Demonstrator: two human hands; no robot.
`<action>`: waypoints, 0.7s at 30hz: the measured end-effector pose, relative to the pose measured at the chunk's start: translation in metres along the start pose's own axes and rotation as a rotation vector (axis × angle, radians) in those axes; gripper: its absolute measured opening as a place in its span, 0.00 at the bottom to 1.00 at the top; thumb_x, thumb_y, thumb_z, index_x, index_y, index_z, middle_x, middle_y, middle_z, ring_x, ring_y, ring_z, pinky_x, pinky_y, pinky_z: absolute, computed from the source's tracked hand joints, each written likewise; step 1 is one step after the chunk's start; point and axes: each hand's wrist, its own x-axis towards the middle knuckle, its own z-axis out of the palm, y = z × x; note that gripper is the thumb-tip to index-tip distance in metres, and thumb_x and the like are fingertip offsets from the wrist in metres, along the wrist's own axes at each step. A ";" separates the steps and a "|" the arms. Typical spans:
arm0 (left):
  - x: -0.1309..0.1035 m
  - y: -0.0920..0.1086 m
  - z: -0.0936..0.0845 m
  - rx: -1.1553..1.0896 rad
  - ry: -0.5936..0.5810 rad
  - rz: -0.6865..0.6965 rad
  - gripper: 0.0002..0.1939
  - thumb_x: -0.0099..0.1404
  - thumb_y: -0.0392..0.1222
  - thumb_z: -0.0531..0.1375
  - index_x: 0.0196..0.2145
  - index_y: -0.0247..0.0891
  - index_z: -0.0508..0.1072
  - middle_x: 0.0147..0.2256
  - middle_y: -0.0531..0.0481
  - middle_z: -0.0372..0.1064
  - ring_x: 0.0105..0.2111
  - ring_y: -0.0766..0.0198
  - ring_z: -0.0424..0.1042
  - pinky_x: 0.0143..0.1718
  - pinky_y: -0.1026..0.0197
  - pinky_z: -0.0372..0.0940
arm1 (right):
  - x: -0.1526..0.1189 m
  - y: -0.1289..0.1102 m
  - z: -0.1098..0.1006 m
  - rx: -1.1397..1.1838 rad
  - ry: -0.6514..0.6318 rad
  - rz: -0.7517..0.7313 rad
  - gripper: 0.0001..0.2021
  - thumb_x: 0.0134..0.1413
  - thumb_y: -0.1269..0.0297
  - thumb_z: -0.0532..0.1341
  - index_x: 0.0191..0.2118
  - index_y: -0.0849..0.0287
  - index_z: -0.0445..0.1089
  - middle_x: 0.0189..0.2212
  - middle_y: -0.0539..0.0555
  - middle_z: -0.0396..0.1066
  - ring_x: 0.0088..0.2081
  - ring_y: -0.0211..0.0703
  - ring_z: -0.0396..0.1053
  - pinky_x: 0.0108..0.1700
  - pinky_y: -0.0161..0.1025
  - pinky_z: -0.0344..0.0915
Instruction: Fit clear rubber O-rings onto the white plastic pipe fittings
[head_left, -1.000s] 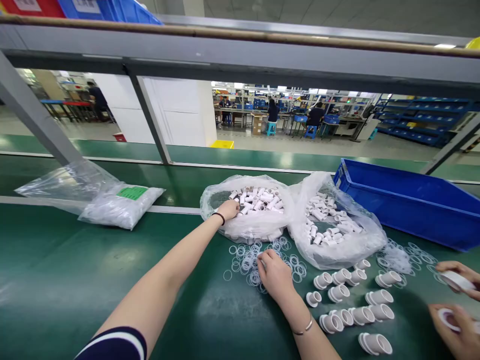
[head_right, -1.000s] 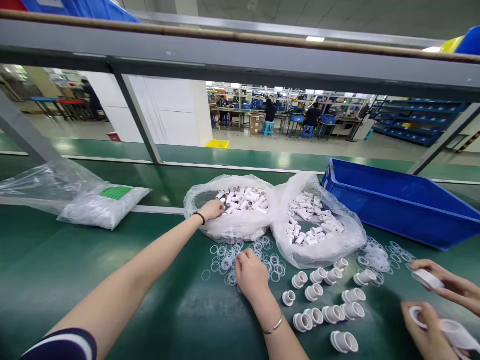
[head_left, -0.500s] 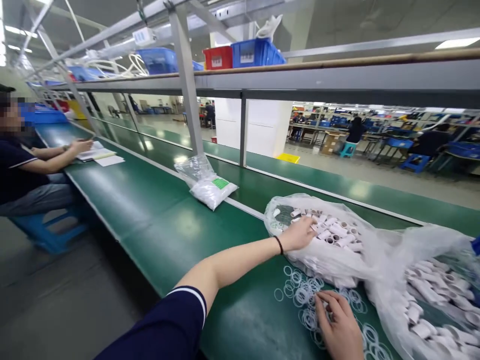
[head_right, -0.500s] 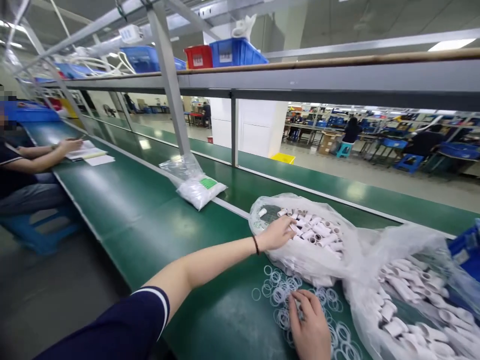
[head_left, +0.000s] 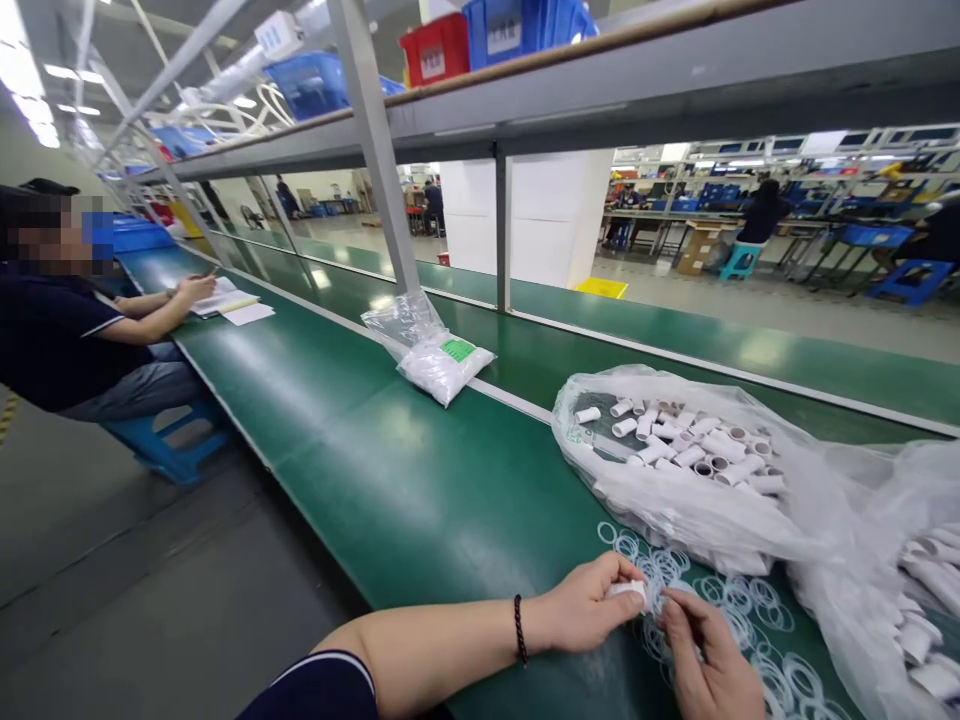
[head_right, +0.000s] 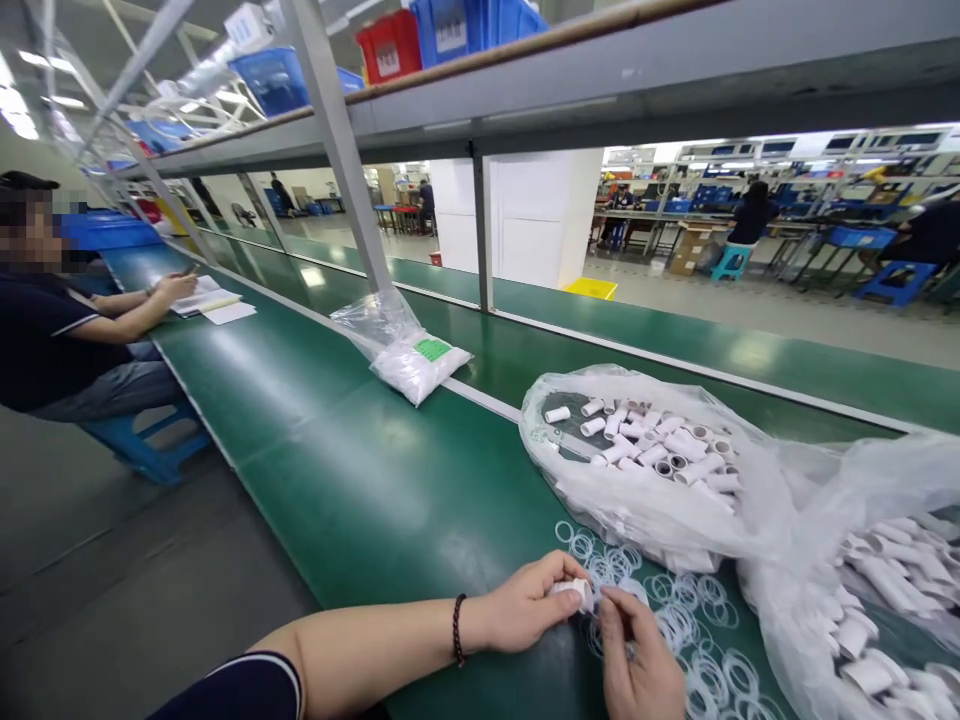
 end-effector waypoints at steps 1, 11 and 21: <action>-0.003 0.001 0.000 0.016 -0.005 0.020 0.18 0.64 0.49 0.57 0.46 0.35 0.66 0.39 0.46 0.67 0.38 0.60 0.65 0.42 0.57 0.61 | -0.001 -0.009 0.001 0.019 -0.012 -0.030 0.18 0.62 0.50 0.54 0.39 0.59 0.72 0.33 0.56 0.76 0.30 0.42 0.75 0.34 0.35 0.71; -0.002 0.005 -0.008 0.120 0.035 0.075 0.11 0.65 0.47 0.57 0.41 0.40 0.62 0.38 0.50 0.64 0.36 0.60 0.65 0.38 0.59 0.60 | 0.007 -0.036 0.001 0.077 -0.113 0.025 0.11 0.63 0.60 0.53 0.39 0.59 0.70 0.32 0.55 0.71 0.31 0.39 0.68 0.35 0.38 0.66; -0.003 0.014 -0.017 0.318 -0.158 0.273 0.04 0.61 0.42 0.59 0.33 0.41 0.66 0.29 0.50 0.66 0.27 0.59 0.64 0.31 0.59 0.55 | 0.007 -0.038 -0.002 0.340 -0.195 0.162 0.09 0.62 0.58 0.55 0.41 0.58 0.67 0.33 0.54 0.69 0.31 0.37 0.66 0.35 0.37 0.65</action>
